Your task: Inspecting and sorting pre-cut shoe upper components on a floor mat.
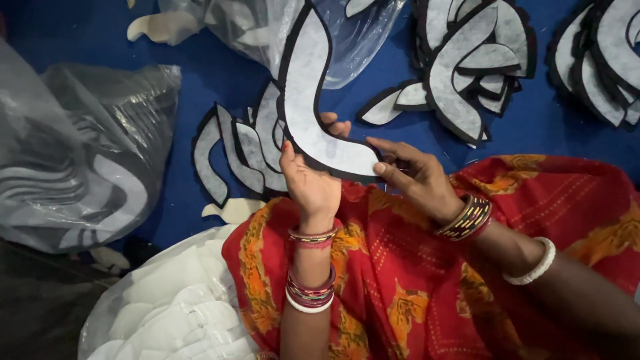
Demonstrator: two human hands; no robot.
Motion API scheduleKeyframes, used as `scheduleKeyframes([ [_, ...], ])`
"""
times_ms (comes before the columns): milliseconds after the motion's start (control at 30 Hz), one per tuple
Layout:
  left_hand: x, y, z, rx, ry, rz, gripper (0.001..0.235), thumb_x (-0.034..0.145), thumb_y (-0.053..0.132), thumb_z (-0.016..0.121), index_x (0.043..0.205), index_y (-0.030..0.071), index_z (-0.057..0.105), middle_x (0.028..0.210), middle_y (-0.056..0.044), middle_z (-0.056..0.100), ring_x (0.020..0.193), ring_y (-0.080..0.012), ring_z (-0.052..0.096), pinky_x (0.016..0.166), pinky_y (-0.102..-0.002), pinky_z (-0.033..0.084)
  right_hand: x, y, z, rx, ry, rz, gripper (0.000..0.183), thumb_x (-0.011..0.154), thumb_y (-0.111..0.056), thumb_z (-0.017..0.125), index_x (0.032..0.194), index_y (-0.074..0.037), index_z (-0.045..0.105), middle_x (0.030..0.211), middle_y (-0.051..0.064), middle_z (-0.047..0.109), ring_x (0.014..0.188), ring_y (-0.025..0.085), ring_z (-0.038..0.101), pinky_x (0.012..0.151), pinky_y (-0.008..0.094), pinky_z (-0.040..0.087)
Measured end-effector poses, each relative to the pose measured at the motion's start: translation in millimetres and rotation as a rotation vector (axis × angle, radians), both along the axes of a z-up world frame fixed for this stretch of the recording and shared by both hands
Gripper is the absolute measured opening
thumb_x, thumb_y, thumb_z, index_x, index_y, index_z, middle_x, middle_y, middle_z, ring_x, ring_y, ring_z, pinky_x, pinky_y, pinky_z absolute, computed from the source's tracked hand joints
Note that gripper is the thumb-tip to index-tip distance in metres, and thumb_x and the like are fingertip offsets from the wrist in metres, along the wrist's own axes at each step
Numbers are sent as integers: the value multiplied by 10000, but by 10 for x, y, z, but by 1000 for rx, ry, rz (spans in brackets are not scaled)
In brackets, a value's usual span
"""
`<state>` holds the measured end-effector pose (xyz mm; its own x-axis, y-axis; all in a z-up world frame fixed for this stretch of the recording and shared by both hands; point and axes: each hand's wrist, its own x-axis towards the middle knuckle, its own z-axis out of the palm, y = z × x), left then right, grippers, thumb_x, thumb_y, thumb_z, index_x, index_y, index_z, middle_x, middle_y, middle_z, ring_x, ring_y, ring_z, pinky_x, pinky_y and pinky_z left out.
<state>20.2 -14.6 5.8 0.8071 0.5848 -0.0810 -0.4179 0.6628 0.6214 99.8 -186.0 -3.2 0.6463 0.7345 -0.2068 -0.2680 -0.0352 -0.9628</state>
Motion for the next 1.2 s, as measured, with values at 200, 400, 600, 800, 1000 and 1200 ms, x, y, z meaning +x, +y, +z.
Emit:
scheduleKeyframes([
  [200,17,-9,45,-5,37,-5,613,1101,460,373,1449,-33,478,1314,-167,616,1187,-273,635,1215,-494,423,-2,-1,-42,-15,-11,9,457,995,-160,661,1446,-107,615,1014,-36,634,861,42,533,759,222,485],
  [400,20,-18,39,-6,51,6,618,1093,468,371,1454,-24,471,1300,-163,620,1165,-273,640,1199,-500,432,11,6,-42,-14,-12,19,458,997,-152,660,1451,-108,611,1017,-32,641,875,38,547,778,220,496],
  [600,18,-28,45,21,46,20,616,1107,456,364,1470,-33,458,1290,-174,622,1141,-263,650,1198,-505,446,-8,6,-102,-18,30,0,480,982,-136,675,1457,-115,608,958,-43,625,838,35,534,747,217,488],
  [800,26,-25,52,33,39,19,602,1105,443,355,1473,-24,452,1286,-174,625,1131,-263,651,1186,-500,441,-18,14,-99,-9,-14,-12,469,984,-130,676,1448,-116,612,991,-42,613,867,40,540,767,212,495],
  [1000,24,-28,-29,18,26,18,603,1083,455,373,1456,-11,463,1233,-183,630,1032,-276,631,1096,-482,467,-54,24,-119,-21,-90,-34,455,976,-126,688,1428,-113,638,968,-34,571,857,57,521,779,225,490],
  [1200,46,-28,-33,-31,5,52,584,1054,450,389,1416,-3,458,1156,-160,622,895,-236,541,986,-440,465,-78,28,-187,-8,-91,-33,452,966,-131,712,1414,-112,657,939,-23,574,858,64,524,800,230,492],
])
